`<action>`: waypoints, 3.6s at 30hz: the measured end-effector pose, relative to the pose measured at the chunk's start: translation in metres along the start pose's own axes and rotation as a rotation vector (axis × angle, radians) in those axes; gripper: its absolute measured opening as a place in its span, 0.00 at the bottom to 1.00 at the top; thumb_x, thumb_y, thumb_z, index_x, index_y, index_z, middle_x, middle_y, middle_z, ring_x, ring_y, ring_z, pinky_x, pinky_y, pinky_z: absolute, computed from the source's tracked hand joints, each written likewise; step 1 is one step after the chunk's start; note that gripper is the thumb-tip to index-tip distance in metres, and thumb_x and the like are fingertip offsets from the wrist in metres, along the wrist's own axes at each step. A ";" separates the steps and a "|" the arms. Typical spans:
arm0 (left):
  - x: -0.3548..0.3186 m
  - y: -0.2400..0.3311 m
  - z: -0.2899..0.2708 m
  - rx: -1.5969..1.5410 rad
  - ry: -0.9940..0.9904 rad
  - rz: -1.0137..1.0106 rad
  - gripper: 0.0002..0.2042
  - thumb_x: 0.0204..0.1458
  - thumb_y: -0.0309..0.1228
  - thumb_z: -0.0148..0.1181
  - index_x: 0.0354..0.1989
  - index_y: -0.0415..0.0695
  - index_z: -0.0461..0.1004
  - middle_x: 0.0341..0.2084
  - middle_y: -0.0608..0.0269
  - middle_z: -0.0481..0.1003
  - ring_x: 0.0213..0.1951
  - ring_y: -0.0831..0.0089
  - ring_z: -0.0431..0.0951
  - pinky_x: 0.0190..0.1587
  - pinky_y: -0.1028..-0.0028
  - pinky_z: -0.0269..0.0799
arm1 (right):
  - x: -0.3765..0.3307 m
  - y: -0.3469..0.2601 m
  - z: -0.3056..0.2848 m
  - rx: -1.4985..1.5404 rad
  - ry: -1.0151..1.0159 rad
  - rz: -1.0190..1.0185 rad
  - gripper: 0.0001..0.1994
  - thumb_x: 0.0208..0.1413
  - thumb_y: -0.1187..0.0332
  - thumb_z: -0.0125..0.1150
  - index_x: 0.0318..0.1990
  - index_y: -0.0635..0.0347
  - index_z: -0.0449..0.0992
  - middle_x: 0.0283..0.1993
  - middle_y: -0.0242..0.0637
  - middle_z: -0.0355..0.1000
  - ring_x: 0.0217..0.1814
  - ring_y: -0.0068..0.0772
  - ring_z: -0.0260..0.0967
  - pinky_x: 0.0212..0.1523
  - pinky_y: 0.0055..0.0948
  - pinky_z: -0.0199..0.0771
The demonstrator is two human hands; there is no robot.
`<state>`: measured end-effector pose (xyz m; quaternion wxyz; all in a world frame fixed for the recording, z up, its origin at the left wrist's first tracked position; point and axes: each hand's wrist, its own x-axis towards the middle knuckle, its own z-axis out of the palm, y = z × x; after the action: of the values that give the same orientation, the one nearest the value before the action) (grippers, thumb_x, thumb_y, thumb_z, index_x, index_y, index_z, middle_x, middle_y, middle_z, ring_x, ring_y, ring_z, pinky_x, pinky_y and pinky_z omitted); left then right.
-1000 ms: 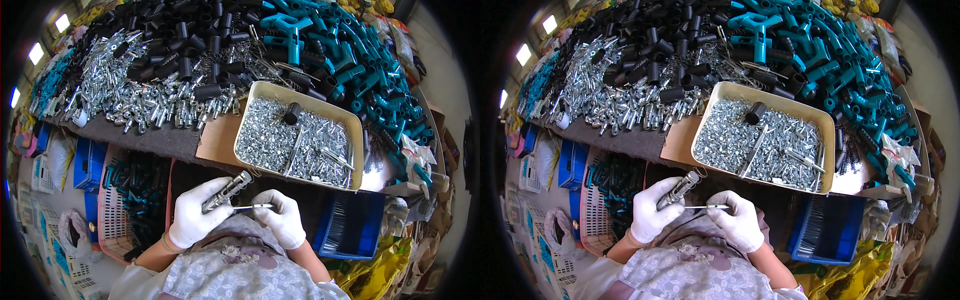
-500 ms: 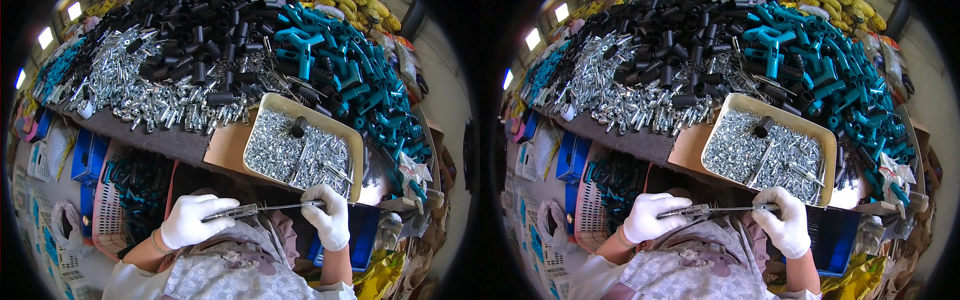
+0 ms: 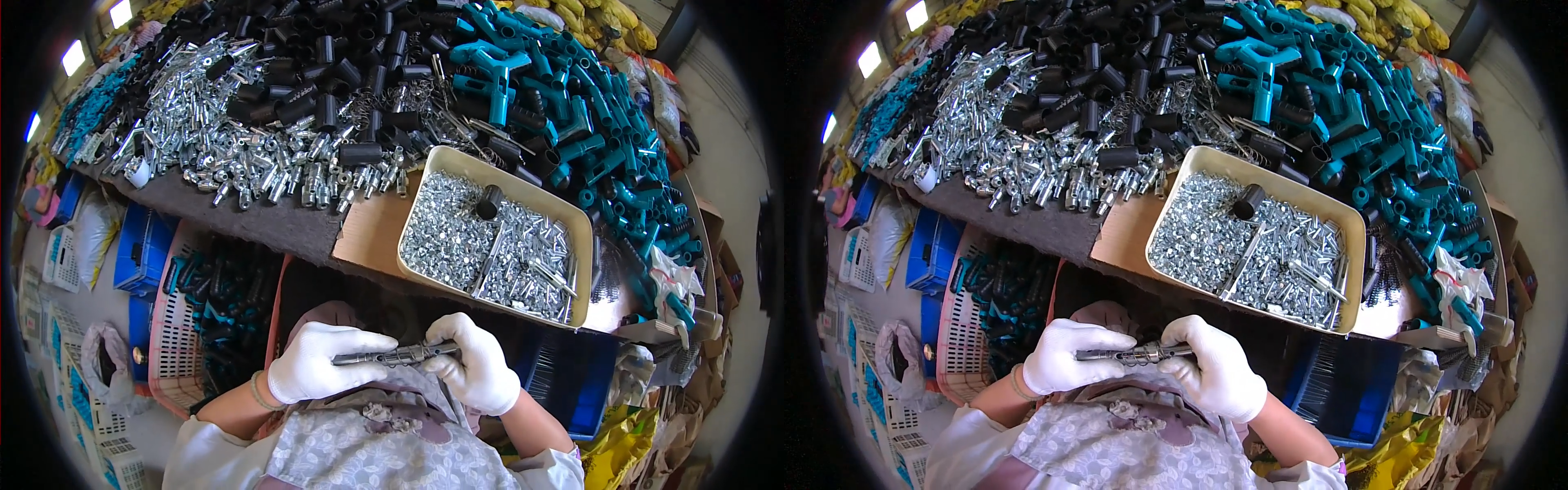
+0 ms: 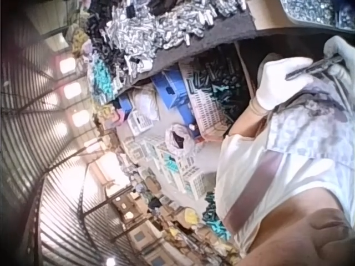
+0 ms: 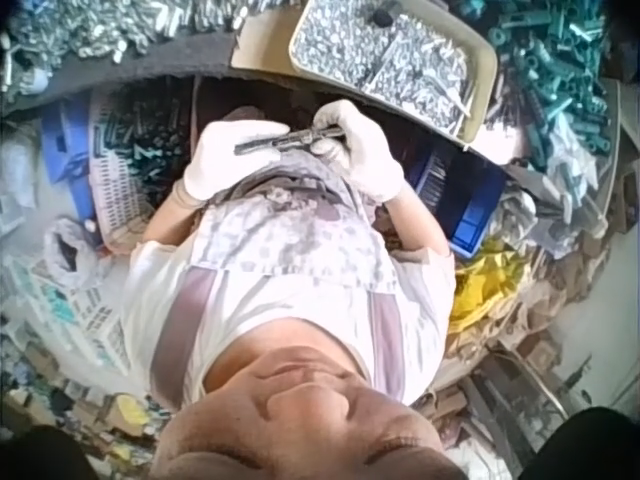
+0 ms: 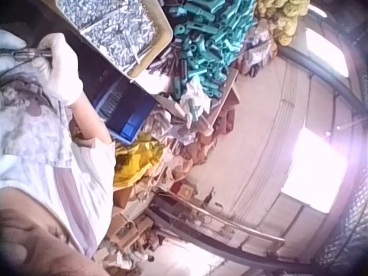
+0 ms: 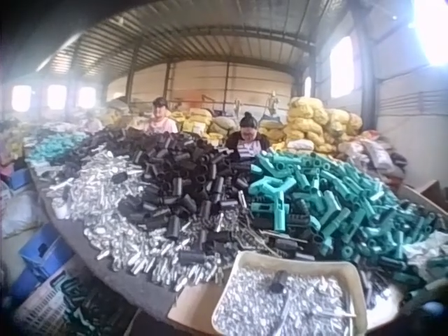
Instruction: Assembling hand tools by inserting metal components into plastic handles at a workshop table.
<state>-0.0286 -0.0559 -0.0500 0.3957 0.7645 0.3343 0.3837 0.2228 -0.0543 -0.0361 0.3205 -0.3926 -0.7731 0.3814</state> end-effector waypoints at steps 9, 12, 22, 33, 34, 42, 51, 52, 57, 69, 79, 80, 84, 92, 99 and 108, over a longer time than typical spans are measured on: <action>-0.007 -0.005 0.003 0.069 0.028 0.003 0.18 0.44 0.28 0.75 0.44 0.36 0.81 0.30 0.53 0.81 0.27 0.65 0.82 0.31 0.73 0.75 | 0.008 -0.010 0.003 -0.146 -0.050 -0.031 0.15 0.50 0.70 0.68 0.43 0.63 0.69 0.34 0.47 0.71 0.34 0.52 0.72 0.36 0.38 0.73; -0.009 -0.001 0.002 0.087 0.097 -0.012 0.18 0.43 0.28 0.75 0.44 0.36 0.81 0.30 0.53 0.81 0.28 0.66 0.82 0.32 0.74 0.76 | 0.006 -0.005 -0.002 0.159 0.096 -0.007 0.23 0.57 0.55 0.65 0.48 0.66 0.68 0.40 0.45 0.71 0.35 0.37 0.70 0.41 0.32 0.72; -0.003 -0.002 0.002 0.135 0.203 -0.048 0.16 0.43 0.28 0.74 0.42 0.39 0.81 0.26 0.57 0.79 0.25 0.66 0.80 0.28 0.72 0.74 | -0.006 -0.004 0.023 0.090 0.186 0.043 0.17 0.52 0.70 0.62 0.49 0.67 0.76 0.47 0.50 0.73 0.45 0.49 0.74 0.48 0.36 0.75; 0.005 -0.005 0.002 0.424 0.147 0.087 0.16 0.43 0.29 0.73 0.42 0.44 0.80 0.23 0.62 0.77 0.22 0.67 0.78 0.25 0.73 0.73 | -0.009 -0.004 0.016 0.278 0.098 0.347 0.19 0.55 0.71 0.59 0.54 0.68 0.74 0.44 0.47 0.76 0.46 0.40 0.77 0.50 0.32 0.75; 0.007 -0.007 0.003 0.370 0.158 0.087 0.16 0.43 0.29 0.73 0.42 0.44 0.80 0.23 0.62 0.77 0.23 0.67 0.78 0.26 0.73 0.73 | -0.009 -0.002 0.013 0.224 0.084 0.297 0.19 0.55 0.71 0.59 0.54 0.67 0.75 0.43 0.48 0.76 0.44 0.43 0.77 0.48 0.32 0.75; 0.014 0.001 0.003 0.172 0.168 -0.085 0.15 0.46 0.28 0.72 0.43 0.40 0.80 0.29 0.54 0.80 0.30 0.63 0.83 0.34 0.72 0.77 | 0.004 0.004 -0.033 -0.305 0.617 -0.074 0.12 0.47 0.79 0.61 0.42 0.65 0.78 0.38 0.47 0.76 0.37 0.46 0.75 0.41 0.34 0.74; 0.012 -0.006 0.015 0.128 0.097 -0.080 0.16 0.50 0.34 0.70 0.46 0.41 0.80 0.33 0.53 0.82 0.32 0.59 0.83 0.36 0.69 0.77 | 0.018 0.043 -0.045 -0.902 0.679 0.095 0.26 0.46 0.69 0.69 0.55 0.61 0.72 0.60 0.51 0.67 0.64 0.58 0.60 0.64 0.52 0.60; 0.014 0.000 0.015 0.092 0.065 -0.115 0.16 0.51 0.33 0.69 0.46 0.39 0.80 0.35 0.52 0.82 0.34 0.59 0.84 0.37 0.70 0.77 | 0.019 0.043 -0.046 -0.894 0.676 0.108 0.26 0.45 0.69 0.70 0.55 0.61 0.72 0.60 0.51 0.67 0.64 0.58 0.60 0.64 0.52 0.60; 0.019 0.013 0.014 0.141 -0.003 -0.122 0.17 0.52 0.32 0.68 0.48 0.37 0.79 0.37 0.50 0.82 0.36 0.59 0.84 0.41 0.70 0.78 | 0.016 0.046 -0.042 -0.907 0.678 0.111 0.25 0.42 0.71 0.71 0.52 0.62 0.74 0.58 0.51 0.68 0.62 0.58 0.61 0.63 0.52 0.60; 0.009 -0.002 0.024 0.054 0.001 -0.103 0.18 0.53 0.32 0.68 0.49 0.37 0.78 0.39 0.50 0.82 0.37 0.61 0.84 0.42 0.71 0.78 | 0.011 0.046 -0.039 -0.925 0.649 0.123 0.21 0.43 0.69 0.70 0.47 0.60 0.76 0.53 0.48 0.71 0.61 0.56 0.62 0.62 0.53 0.60; 0.014 -0.002 0.024 0.146 0.091 -0.107 0.17 0.48 0.29 0.72 0.45 0.36 0.80 0.32 0.53 0.82 0.32 0.68 0.84 0.37 0.74 0.78 | 0.021 0.027 -0.083 -0.815 0.620 -0.064 0.18 0.44 0.71 0.71 0.45 0.61 0.77 0.51 0.49 0.72 0.56 0.55 0.67 0.58 0.47 0.67; 0.013 -0.004 0.025 0.133 0.103 -0.130 0.17 0.47 0.30 0.73 0.44 0.36 0.80 0.31 0.53 0.82 0.31 0.69 0.83 0.36 0.74 0.77 | 0.026 0.026 -0.098 -0.777 0.623 -0.077 0.16 0.45 0.71 0.70 0.44 0.60 0.78 0.47 0.44 0.75 0.52 0.51 0.71 0.55 0.42 0.70; 0.006 -0.015 0.025 0.123 0.124 -0.198 0.17 0.46 0.31 0.74 0.43 0.36 0.81 0.30 0.53 0.82 0.27 0.68 0.82 0.32 0.74 0.76 | 0.080 0.048 -0.166 -0.823 0.462 0.035 0.09 0.52 0.66 0.63 0.40 0.57 0.81 0.41 0.40 0.78 0.46 0.46 0.74 0.48 0.41 0.74; 0.015 0.007 0.020 0.201 0.168 -0.113 0.17 0.44 0.31 0.74 0.42 0.37 0.81 0.29 0.53 0.81 0.27 0.64 0.82 0.31 0.72 0.76 | 0.258 0.093 -0.188 -1.089 0.693 -0.041 0.11 0.54 0.59 0.62 0.39 0.54 0.78 0.36 0.42 0.76 0.41 0.49 0.76 0.42 0.45 0.76; 0.002 0.027 0.011 0.238 0.292 -0.160 0.17 0.40 0.27 0.75 0.40 0.35 0.81 0.30 0.51 0.82 0.29 0.66 0.83 0.33 0.73 0.77 | 0.308 0.100 -0.181 -0.898 0.704 0.340 0.15 0.56 0.62 0.59 0.47 0.59 0.72 0.42 0.51 0.78 0.44 0.50 0.79 0.44 0.46 0.79; 0.011 0.002 -0.009 0.227 0.301 -0.158 0.16 0.42 0.24 0.74 0.41 0.35 0.80 0.30 0.52 0.81 0.29 0.69 0.82 0.36 0.74 0.76 | 0.089 -0.011 -0.124 0.441 0.431 0.169 0.17 0.52 0.73 0.62 0.50 0.64 0.69 0.42 0.40 0.74 0.34 0.30 0.77 0.38 0.27 0.80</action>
<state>-0.0302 -0.0445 -0.0409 0.2814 0.7098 0.4895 0.4212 0.2741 0.0587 0.0529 0.5216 -0.4482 -0.5509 0.4729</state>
